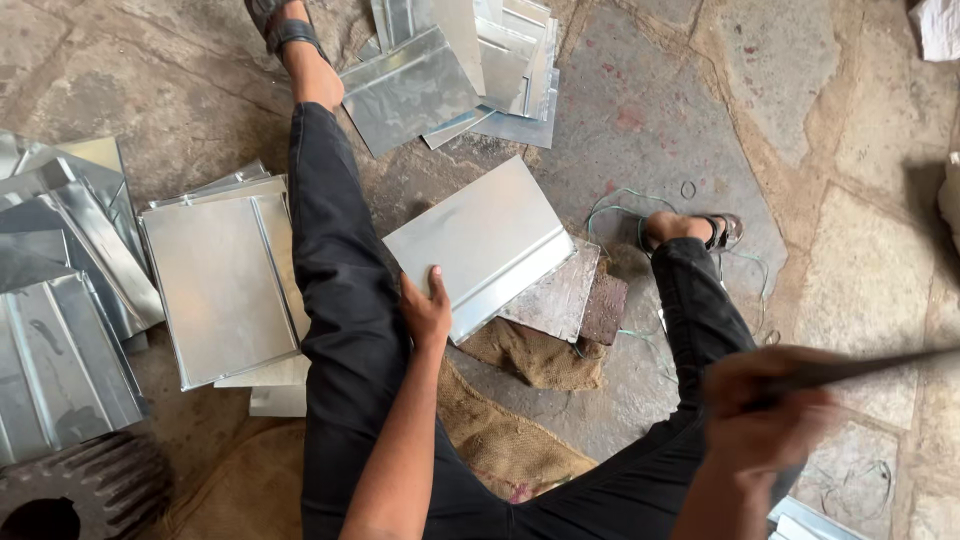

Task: The person uses a hammer to fold the edges of a metal sheet, then stacks the piece onto a pile of other similar sheets.

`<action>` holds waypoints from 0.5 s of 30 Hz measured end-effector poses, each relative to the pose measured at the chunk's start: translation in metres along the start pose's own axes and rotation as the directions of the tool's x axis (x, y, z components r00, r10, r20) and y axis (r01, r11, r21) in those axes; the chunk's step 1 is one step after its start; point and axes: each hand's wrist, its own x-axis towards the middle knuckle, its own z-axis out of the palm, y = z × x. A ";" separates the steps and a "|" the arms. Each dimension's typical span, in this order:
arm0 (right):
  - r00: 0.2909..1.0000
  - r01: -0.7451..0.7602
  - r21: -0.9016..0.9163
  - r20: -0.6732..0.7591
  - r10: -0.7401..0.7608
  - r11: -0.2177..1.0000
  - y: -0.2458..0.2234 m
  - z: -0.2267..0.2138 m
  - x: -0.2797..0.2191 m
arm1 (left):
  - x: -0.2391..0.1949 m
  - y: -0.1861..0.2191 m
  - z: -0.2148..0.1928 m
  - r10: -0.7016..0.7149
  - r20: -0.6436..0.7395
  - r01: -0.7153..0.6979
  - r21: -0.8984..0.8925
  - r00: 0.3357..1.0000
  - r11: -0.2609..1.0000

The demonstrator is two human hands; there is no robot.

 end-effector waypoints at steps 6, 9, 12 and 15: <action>0.955 0.201 -0.158 -0.190 -0.230 0.967 0.078 0.012 -0.021 | -0.001 -0.002 0.000 0.032 -0.037 -0.031 0.051 0.999 0.998; 0.892 -0.399 -0.596 -0.076 0.446 0.697 0.121 0.048 -0.073 | -0.004 -0.003 -0.002 0.030 -0.018 -0.030 0.019 0.999 0.999; 0.595 -0.761 -0.426 -0.156 0.788 0.490 0.105 0.059 -0.090 | 0.002 0.002 0.003 0.071 -0.037 -0.070 0.016 0.997 0.997; 0.685 -0.728 -0.180 -0.207 0.698 0.661 0.050 0.044 -0.070 | 0.002 -0.005 0.002 0.027 -0.047 -0.025 0.051 0.999 0.998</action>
